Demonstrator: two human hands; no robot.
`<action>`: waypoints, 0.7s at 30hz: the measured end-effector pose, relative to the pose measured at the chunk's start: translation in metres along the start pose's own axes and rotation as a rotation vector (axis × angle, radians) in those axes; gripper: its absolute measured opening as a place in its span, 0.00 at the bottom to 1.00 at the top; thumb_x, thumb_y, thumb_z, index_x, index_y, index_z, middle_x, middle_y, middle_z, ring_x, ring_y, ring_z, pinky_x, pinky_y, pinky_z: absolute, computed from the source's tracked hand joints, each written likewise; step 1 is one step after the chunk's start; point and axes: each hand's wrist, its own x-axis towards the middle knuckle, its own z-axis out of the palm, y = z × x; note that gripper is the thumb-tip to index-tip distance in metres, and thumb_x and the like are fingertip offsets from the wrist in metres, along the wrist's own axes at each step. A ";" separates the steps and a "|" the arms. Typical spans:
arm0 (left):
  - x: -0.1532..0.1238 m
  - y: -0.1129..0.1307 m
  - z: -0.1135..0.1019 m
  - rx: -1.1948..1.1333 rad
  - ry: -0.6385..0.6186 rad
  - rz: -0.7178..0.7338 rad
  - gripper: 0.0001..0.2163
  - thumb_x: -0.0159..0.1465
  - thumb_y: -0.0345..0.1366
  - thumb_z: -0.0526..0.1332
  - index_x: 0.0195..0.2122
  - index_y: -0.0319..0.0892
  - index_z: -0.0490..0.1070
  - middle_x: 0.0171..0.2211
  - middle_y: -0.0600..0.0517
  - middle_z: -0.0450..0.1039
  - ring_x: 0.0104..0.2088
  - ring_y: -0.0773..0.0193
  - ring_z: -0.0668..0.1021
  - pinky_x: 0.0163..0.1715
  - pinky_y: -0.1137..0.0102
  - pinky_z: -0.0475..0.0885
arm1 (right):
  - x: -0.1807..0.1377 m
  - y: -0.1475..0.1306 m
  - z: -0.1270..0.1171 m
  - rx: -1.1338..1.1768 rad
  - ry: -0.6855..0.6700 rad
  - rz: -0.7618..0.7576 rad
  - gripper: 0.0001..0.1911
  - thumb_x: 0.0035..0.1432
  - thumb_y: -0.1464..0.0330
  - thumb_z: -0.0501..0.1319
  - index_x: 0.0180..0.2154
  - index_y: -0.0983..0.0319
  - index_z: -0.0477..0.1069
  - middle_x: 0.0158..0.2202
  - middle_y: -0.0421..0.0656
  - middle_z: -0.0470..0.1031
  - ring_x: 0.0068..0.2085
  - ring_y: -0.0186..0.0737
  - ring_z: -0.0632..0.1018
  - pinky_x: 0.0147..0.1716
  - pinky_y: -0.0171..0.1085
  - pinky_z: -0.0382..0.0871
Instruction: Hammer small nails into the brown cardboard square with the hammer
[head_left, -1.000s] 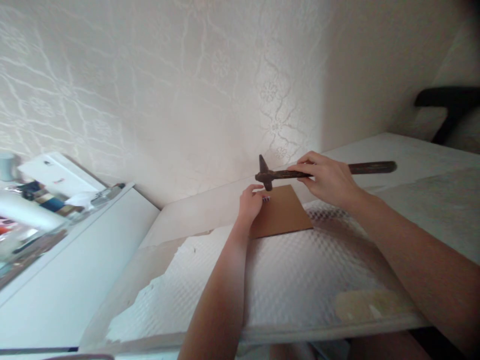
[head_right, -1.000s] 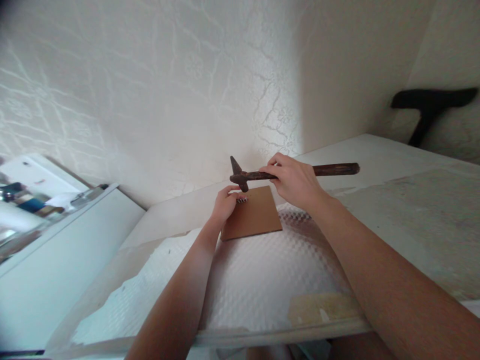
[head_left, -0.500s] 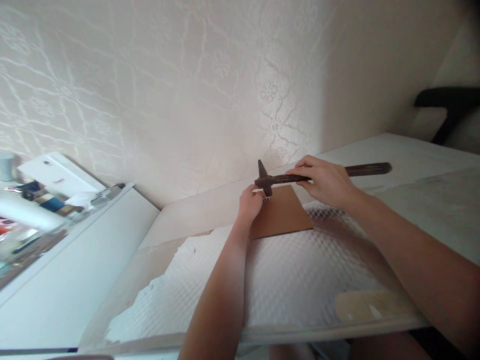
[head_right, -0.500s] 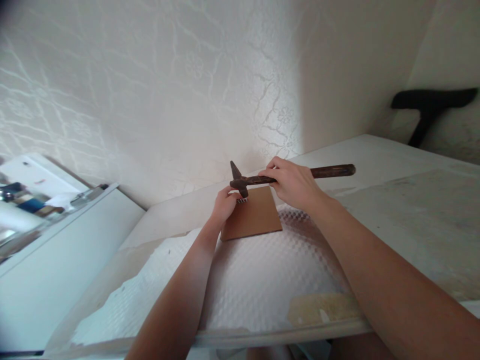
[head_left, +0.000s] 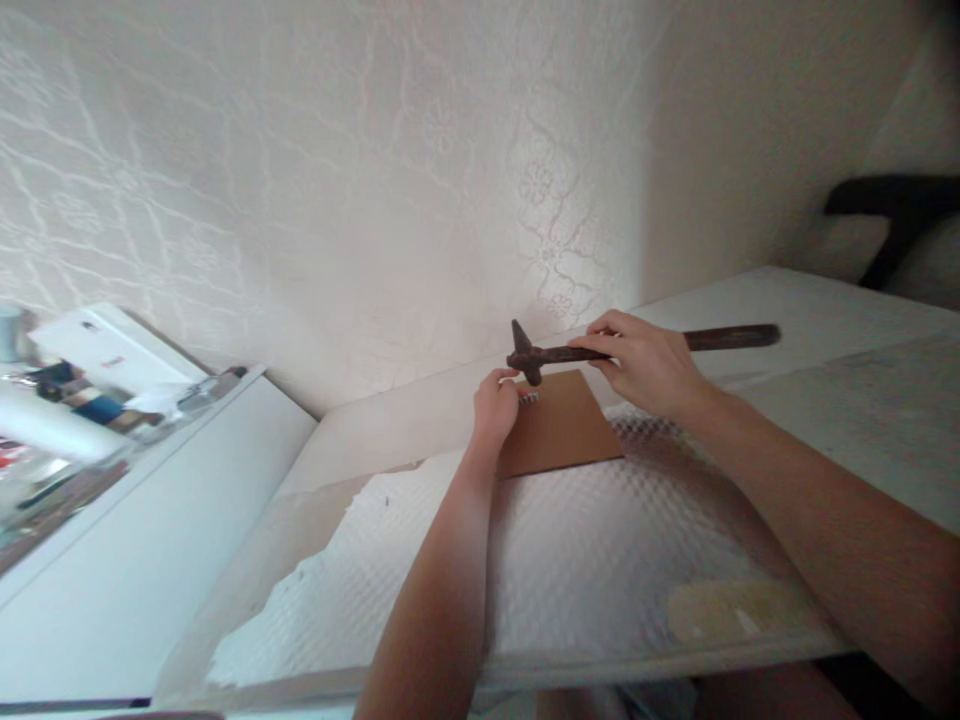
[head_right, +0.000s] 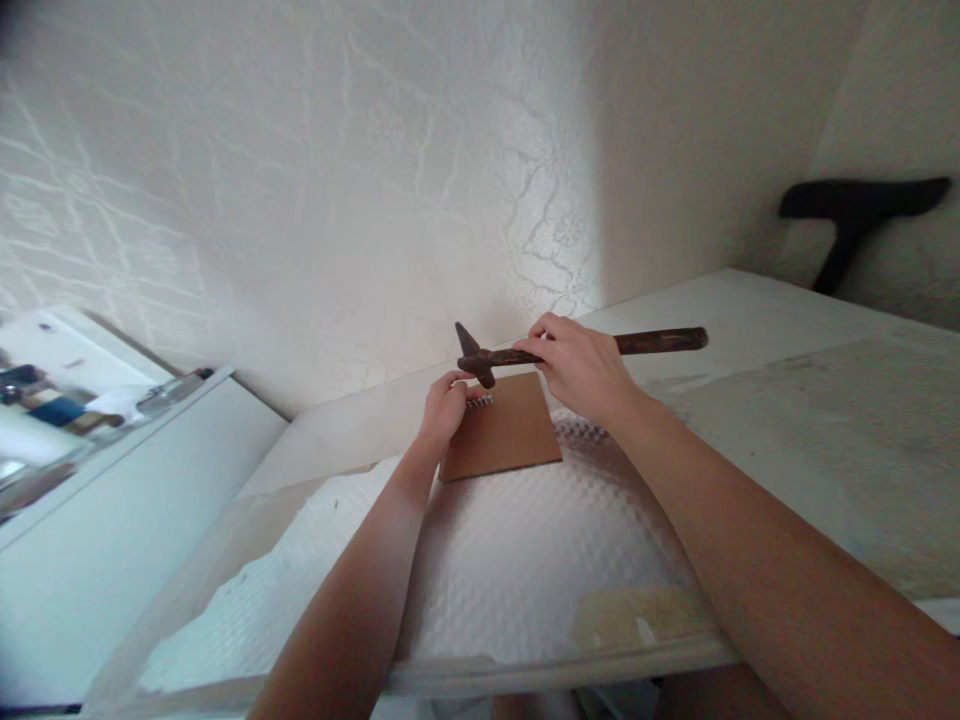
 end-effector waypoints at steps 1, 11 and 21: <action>0.000 -0.001 0.001 -0.016 -0.003 -0.004 0.18 0.57 0.30 0.48 0.44 0.38 0.72 0.32 0.47 0.79 0.38 0.60 0.78 0.42 0.68 0.69 | 0.000 0.000 0.000 0.005 0.026 0.011 0.15 0.58 0.74 0.57 0.44 0.56 0.76 0.40 0.43 0.74 0.39 0.38 0.74 0.28 0.34 0.62; 0.006 -0.006 0.003 0.009 0.006 0.011 0.15 0.58 0.32 0.48 0.40 0.38 0.73 0.35 0.45 0.78 0.39 0.58 0.78 0.42 0.66 0.69 | 0.000 -0.001 0.002 0.037 0.006 -0.014 0.15 0.58 0.74 0.56 0.44 0.55 0.76 0.41 0.42 0.74 0.38 0.37 0.74 0.28 0.34 0.63; 0.003 -0.004 0.003 0.010 -0.004 0.022 0.16 0.57 0.31 0.48 0.41 0.37 0.73 0.35 0.45 0.78 0.39 0.59 0.77 0.42 0.67 0.69 | -0.001 -0.001 0.001 0.035 -0.028 0.006 0.16 0.57 0.74 0.56 0.44 0.55 0.76 0.41 0.42 0.74 0.39 0.38 0.75 0.28 0.34 0.63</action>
